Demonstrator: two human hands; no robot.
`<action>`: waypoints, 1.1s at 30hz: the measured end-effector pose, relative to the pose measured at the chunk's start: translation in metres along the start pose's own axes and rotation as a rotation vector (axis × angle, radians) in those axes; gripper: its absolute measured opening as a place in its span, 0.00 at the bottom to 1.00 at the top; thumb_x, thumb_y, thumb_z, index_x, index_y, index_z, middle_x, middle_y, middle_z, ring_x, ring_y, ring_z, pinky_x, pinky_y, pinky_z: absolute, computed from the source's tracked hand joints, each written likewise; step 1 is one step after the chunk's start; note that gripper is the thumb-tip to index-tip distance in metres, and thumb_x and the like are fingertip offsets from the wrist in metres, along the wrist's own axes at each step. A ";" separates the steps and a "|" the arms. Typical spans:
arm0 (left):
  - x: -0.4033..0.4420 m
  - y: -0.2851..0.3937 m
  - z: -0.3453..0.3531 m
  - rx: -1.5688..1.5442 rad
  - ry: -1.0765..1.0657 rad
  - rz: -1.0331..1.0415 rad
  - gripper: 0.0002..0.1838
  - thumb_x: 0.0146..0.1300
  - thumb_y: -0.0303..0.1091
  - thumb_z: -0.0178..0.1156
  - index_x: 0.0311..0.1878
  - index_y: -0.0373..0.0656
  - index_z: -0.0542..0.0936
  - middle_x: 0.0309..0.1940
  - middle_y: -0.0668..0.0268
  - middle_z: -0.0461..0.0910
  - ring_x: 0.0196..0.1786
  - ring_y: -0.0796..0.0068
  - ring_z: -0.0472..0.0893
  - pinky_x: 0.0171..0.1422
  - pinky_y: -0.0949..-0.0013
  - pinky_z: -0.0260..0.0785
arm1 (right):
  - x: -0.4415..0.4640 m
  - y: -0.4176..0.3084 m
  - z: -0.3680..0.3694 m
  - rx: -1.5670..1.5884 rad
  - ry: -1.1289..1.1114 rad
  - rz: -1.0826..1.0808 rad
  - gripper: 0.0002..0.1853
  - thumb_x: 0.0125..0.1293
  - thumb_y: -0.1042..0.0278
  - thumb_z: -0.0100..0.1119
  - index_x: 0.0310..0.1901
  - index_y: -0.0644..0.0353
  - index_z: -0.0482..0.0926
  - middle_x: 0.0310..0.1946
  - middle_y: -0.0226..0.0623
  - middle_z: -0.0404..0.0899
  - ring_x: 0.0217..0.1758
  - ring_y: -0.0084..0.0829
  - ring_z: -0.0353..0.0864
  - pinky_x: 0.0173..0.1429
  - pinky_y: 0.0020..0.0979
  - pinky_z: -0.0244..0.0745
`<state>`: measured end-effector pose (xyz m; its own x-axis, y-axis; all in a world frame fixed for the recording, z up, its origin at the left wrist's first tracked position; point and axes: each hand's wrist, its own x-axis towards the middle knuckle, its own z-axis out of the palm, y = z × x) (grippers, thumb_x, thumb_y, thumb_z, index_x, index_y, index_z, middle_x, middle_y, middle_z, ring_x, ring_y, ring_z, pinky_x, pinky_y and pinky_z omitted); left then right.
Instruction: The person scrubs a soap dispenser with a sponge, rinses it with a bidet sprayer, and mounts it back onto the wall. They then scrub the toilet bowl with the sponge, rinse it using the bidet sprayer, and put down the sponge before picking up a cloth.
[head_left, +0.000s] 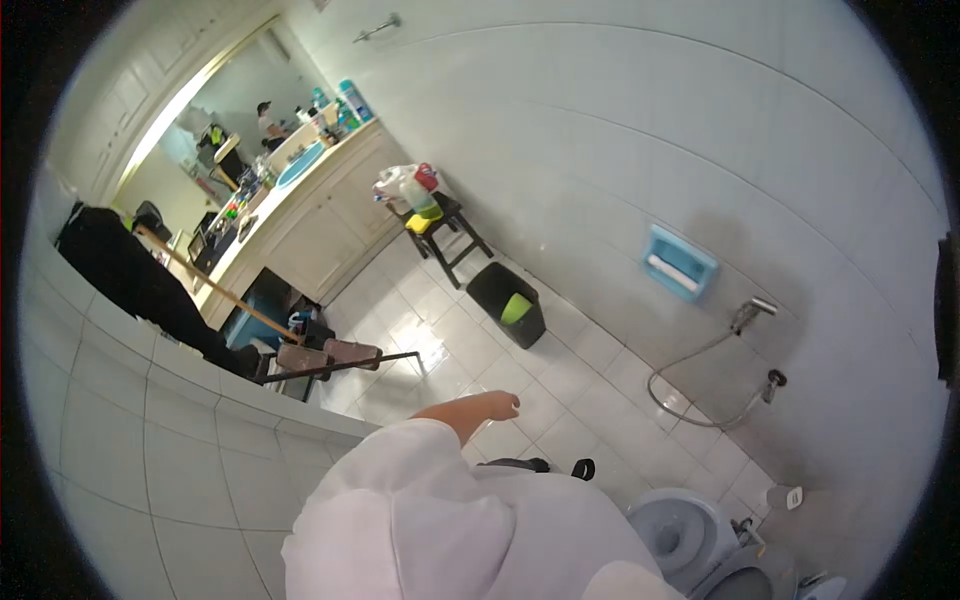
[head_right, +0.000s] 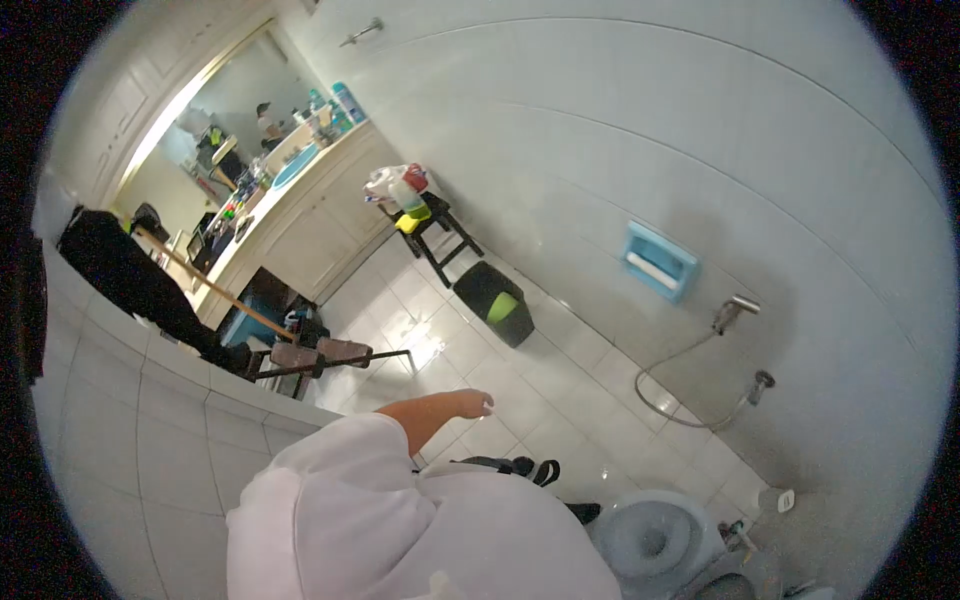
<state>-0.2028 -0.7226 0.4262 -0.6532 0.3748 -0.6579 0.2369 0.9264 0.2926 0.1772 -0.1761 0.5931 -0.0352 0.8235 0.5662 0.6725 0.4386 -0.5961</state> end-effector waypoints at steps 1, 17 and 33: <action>-0.008 -0.007 0.001 0.006 -0.020 -0.004 0.22 0.52 0.46 0.51 0.47 0.44 0.71 0.39 0.53 0.75 0.45 0.56 0.72 0.51 0.61 0.62 | -0.019 -0.018 0.006 0.020 -0.053 0.006 0.23 0.55 0.57 0.53 0.43 0.71 0.68 0.39 0.52 0.71 0.41 0.42 0.71 0.47 0.35 0.65; -0.026 -0.232 0.030 -0.232 0.100 -0.214 0.21 0.53 0.46 0.51 0.47 0.45 0.72 0.43 0.55 0.74 0.48 0.58 0.72 0.53 0.62 0.62 | -0.219 -0.225 0.064 0.659 -0.602 0.764 0.26 0.58 0.60 0.50 0.54 0.68 0.60 0.50 0.43 0.66 0.50 0.35 0.67 0.54 0.32 0.61; -0.061 -0.221 0.045 -0.526 0.272 -0.330 0.28 0.50 0.41 0.54 0.56 0.49 0.63 0.44 0.51 0.72 0.48 0.54 0.71 0.53 0.61 0.62 | -0.263 -0.048 0.088 0.185 -0.990 0.348 0.29 0.57 0.51 0.51 0.54 0.66 0.61 0.48 0.44 0.66 0.48 0.36 0.69 0.49 0.32 0.65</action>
<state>-0.1827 -0.9486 0.3703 -0.8054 -0.0106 -0.5926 -0.3422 0.8246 0.4504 0.0893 -0.3825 0.4228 -0.5043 0.8032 -0.3170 0.6412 0.1025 -0.7605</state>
